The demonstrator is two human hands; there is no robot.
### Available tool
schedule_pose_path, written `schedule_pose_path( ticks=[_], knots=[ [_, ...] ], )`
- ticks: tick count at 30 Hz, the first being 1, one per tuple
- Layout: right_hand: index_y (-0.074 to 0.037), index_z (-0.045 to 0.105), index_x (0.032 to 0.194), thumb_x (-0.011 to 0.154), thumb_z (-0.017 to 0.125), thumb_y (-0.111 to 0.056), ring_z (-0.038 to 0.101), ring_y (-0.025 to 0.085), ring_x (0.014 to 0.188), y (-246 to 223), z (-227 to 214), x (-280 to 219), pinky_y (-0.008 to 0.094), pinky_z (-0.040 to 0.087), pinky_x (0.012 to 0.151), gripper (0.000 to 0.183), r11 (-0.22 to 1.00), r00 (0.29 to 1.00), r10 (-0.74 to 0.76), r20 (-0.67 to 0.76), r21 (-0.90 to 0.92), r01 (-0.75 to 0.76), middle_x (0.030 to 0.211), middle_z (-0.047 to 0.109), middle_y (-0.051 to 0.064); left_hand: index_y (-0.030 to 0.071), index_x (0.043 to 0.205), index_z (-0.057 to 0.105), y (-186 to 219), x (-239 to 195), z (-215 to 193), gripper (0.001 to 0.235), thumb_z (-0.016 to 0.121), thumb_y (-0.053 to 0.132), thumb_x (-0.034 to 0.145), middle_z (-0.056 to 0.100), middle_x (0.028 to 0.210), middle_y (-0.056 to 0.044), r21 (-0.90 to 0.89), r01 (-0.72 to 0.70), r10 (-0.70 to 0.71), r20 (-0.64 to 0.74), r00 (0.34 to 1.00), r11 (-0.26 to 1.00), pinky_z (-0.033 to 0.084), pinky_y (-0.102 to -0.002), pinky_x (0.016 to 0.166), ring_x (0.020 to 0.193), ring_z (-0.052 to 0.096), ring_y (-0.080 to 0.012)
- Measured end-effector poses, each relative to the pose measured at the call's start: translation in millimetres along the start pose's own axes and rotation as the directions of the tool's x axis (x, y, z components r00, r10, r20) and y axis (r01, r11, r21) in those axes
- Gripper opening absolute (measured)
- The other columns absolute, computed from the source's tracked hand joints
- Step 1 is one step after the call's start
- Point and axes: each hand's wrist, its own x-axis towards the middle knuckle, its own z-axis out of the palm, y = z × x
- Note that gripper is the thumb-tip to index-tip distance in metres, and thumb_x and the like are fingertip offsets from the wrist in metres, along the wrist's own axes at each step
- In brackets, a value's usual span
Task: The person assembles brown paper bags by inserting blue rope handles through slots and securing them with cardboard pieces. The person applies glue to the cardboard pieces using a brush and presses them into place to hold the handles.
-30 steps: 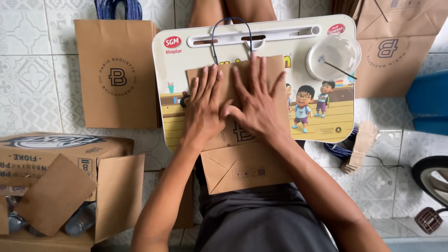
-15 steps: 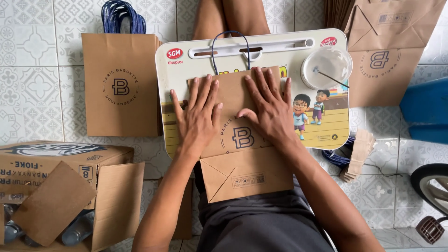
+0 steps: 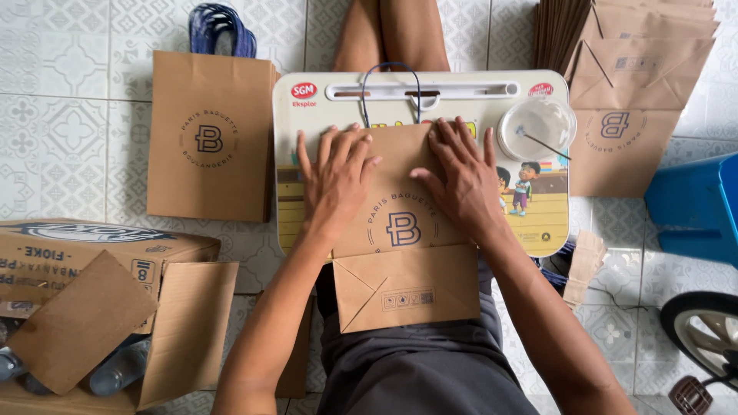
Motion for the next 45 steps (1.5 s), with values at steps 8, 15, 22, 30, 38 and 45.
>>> schedule_pose_path(
  ticks=[8, 15, 22, 30, 38, 45],
  knots=[
    [-0.015, 0.064, 0.138, 0.088, 0.078, -0.054, 0.059, 0.031, 0.124, 19.7, -6.4, 32.5, 0.064, 0.032, 0.116, 0.065, 0.999, 0.999, 0.007, 0.036, 0.047, -0.009, 0.124, 0.065, 0.009, 0.025, 0.13, 0.044, -13.1, 33.7, -23.1, 0.068, 0.082, 0.052, 0.081, 0.05, 0.121, -0.002, -0.165, 0.14, -0.093, 0.262, 0.961, 0.976, 0.043, -0.055, 0.095, 0.121, 0.05, -0.0266],
    [-0.024, 0.073, 0.106, 0.078, 0.088, -0.051, 0.058, 0.025, 0.092, 16.5, -37.1, 44.8, 0.048, 0.046, 0.091, 0.042, 0.991, 0.995, -0.089, 0.048, 0.107, 0.083, 0.096, 0.049, -0.002, 0.018, 0.127, 0.047, -7.2, 57.0, -59.4, 0.07, 0.085, 0.053, 0.079, 0.069, 0.114, -0.013, -0.203, 0.173, -0.062, 0.459, 0.886, 0.964, 0.046, -0.054, 0.087, 0.113, 0.063, -0.0343],
    [-0.014, 0.073, 0.096, 0.077, 0.089, -0.042, 0.066, 0.031, 0.096, 1.2, -82.7, 31.9, 0.05, 0.044, 0.093, 0.038, 0.967, 0.967, -0.183, 0.177, 0.211, 0.145, 0.095, 0.067, 0.007, 0.022, 0.095, 0.071, 10.9, 27.3, -78.8, 0.034, 0.084, 0.047, 0.077, 0.069, 0.1, 0.001, -0.154, -0.043, 0.102, 0.399, 0.911, 0.987, 0.033, -0.053, 0.102, 0.105, 0.059, -0.0235],
    [-0.021, 0.08, 0.088, 0.081, 0.085, -0.018, 0.074, 0.017, 0.088, 1.5, -56.0, 7.7, 0.051, 0.035, 0.113, 0.008, 0.933, 0.945, -0.328, -0.013, 0.153, 0.326, 0.078, 0.076, -0.002, 0.022, 0.083, 0.068, 13.9, -4.9, -43.4, 0.01, 0.073, 0.014, 0.087, 0.073, 0.072, 0.004, -0.243, -0.182, 0.194, 0.026, 0.981, 0.953, 0.033, -0.052, 0.107, 0.079, 0.07, -0.016],
    [-0.02, 0.08, 0.084, 0.083, 0.084, -0.019, 0.074, 0.016, 0.088, -0.5, -55.8, 4.8, 0.057, 0.03, 0.118, 0.004, 0.93, 0.941, -0.332, -0.066, 0.146, 0.338, 0.074, 0.074, -0.003, 0.024, 0.085, 0.067, 18.7, -5.9, -52.0, 0.013, 0.068, 0.011, 0.085, 0.072, 0.072, 0.004, -0.199, -0.214, 0.222, 0.022, 0.975, 0.956, 0.029, -0.057, 0.108, 0.081, 0.071, -0.0176],
    [-0.015, 0.083, 0.086, 0.082, 0.087, -0.013, 0.074, 0.021, 0.093, -13.6, -71.0, 4.7, 0.06, 0.03, 0.118, 0.006, 0.941, 0.953, -0.298, -0.058, 0.147, 0.303, 0.078, 0.076, 0.003, 0.022, 0.085, 0.072, 28.8, -2.1, -62.1, 0.012, 0.073, 0.011, 0.091, 0.076, 0.071, 0.001, -0.218, -0.207, 0.212, 0.0, 0.977, 0.954, 0.024, -0.061, 0.114, 0.083, 0.075, -0.016]
  ],
)
